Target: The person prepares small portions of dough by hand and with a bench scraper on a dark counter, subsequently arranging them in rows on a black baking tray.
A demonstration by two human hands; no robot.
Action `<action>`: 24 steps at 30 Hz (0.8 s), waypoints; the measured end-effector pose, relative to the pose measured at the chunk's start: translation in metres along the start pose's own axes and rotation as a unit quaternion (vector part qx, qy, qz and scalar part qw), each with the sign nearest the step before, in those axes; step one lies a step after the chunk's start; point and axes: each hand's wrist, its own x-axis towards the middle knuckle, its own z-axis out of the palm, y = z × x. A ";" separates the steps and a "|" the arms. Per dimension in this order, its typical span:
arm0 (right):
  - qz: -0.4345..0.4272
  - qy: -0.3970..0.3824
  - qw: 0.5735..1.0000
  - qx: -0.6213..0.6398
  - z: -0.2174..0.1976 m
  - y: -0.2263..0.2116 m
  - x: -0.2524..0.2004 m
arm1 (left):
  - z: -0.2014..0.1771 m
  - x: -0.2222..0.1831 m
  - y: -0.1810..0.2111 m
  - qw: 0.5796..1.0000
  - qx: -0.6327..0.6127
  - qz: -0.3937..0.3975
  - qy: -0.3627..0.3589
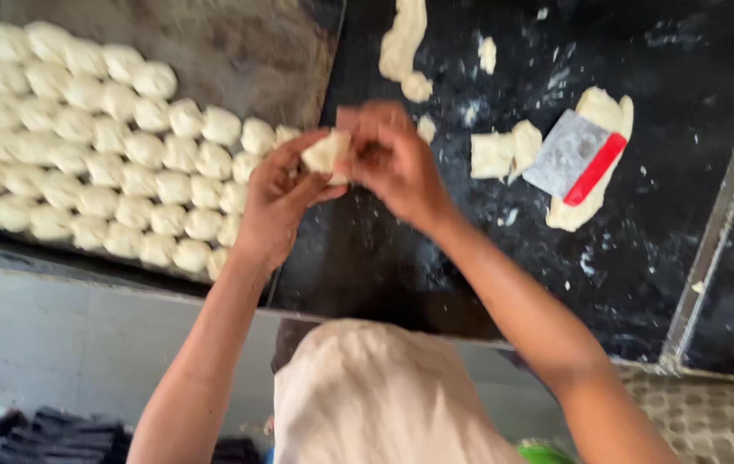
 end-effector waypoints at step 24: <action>0.032 -0.157 0.960 0.231 0.050 -0.051 -0.073 | -0.035 -0.030 -0.011 0.992 -0.062 0.096 0.044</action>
